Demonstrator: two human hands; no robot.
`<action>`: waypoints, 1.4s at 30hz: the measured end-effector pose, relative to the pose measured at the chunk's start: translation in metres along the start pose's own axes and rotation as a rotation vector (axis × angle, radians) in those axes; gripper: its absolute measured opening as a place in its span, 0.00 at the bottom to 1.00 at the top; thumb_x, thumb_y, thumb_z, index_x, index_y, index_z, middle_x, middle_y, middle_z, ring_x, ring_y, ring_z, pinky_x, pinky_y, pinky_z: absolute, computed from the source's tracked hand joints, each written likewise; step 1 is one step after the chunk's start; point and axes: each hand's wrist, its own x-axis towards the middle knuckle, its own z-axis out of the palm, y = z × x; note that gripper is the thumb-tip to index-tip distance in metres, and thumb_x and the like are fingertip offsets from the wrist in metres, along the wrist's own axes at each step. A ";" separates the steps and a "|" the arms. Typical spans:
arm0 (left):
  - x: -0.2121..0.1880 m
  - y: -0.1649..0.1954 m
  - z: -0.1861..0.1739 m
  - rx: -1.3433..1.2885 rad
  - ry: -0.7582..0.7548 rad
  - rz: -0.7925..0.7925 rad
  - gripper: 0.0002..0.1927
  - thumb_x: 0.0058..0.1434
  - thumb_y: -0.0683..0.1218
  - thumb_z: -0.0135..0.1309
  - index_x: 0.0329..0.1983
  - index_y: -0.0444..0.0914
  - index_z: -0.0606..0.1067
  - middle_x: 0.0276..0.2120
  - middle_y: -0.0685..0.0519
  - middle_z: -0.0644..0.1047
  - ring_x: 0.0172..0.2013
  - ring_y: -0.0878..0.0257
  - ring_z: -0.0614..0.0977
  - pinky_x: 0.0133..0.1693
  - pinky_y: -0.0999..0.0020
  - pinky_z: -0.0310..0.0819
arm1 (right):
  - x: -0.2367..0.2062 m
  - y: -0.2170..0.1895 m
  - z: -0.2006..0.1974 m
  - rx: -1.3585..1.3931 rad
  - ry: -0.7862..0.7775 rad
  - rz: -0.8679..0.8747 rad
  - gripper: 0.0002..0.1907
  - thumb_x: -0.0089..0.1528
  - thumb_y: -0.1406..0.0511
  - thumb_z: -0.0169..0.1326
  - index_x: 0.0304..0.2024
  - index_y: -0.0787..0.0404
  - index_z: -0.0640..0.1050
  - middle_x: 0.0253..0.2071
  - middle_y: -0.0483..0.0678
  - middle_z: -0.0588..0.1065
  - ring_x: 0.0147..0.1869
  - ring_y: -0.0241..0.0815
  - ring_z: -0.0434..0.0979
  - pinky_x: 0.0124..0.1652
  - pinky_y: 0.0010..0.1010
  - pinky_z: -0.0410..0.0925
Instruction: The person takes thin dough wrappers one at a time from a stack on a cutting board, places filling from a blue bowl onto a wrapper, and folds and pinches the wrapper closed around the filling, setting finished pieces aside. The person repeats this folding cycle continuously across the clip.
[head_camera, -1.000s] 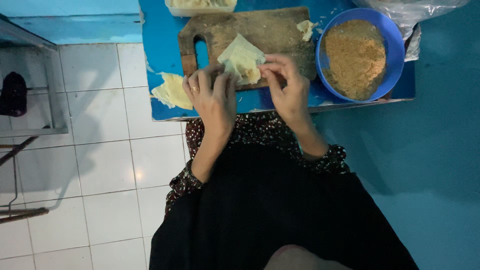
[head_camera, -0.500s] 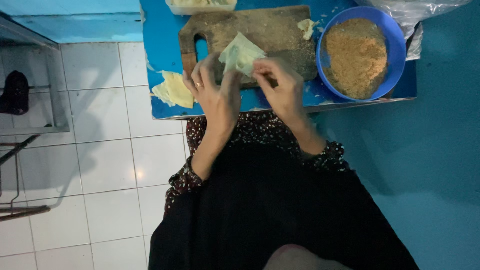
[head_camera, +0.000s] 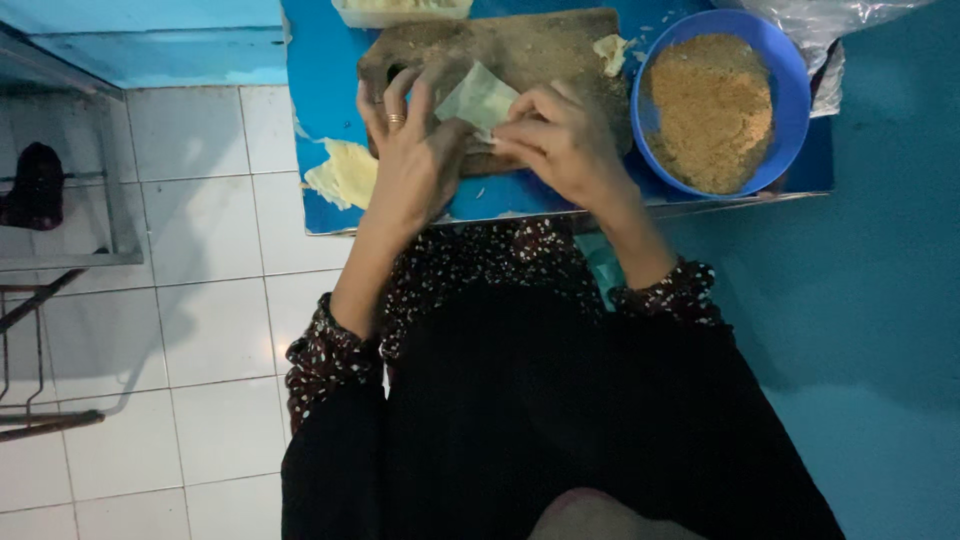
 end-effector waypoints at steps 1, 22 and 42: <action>-0.001 0.000 0.000 -0.023 0.003 -0.006 0.09 0.64 0.49 0.65 0.37 0.39 0.79 0.70 0.46 0.63 0.68 0.42 0.62 0.67 0.28 0.36 | 0.001 0.002 0.003 0.012 0.017 0.021 0.09 0.64 0.63 0.69 0.45 0.59 0.87 0.44 0.45 0.76 0.50 0.44 0.72 0.49 0.36 0.67; 0.008 0.006 0.012 0.013 0.130 -0.112 0.06 0.58 0.46 0.67 0.36 0.44 0.82 0.65 0.48 0.67 0.66 0.45 0.63 0.67 0.31 0.39 | 0.000 0.005 0.005 -0.186 0.062 -0.016 0.03 0.70 0.61 0.63 0.45 0.48 0.85 0.44 0.37 0.79 0.50 0.38 0.72 0.58 0.40 0.54; 0.016 -0.009 0.035 -0.058 0.010 -0.274 0.12 0.60 0.48 0.64 0.44 0.39 0.82 0.60 0.38 0.65 0.63 0.38 0.61 0.63 0.28 0.39 | 0.011 0.007 0.011 -0.095 0.048 0.091 0.06 0.68 0.62 0.60 0.43 0.56 0.82 0.41 0.42 0.76 0.49 0.43 0.73 0.57 0.45 0.54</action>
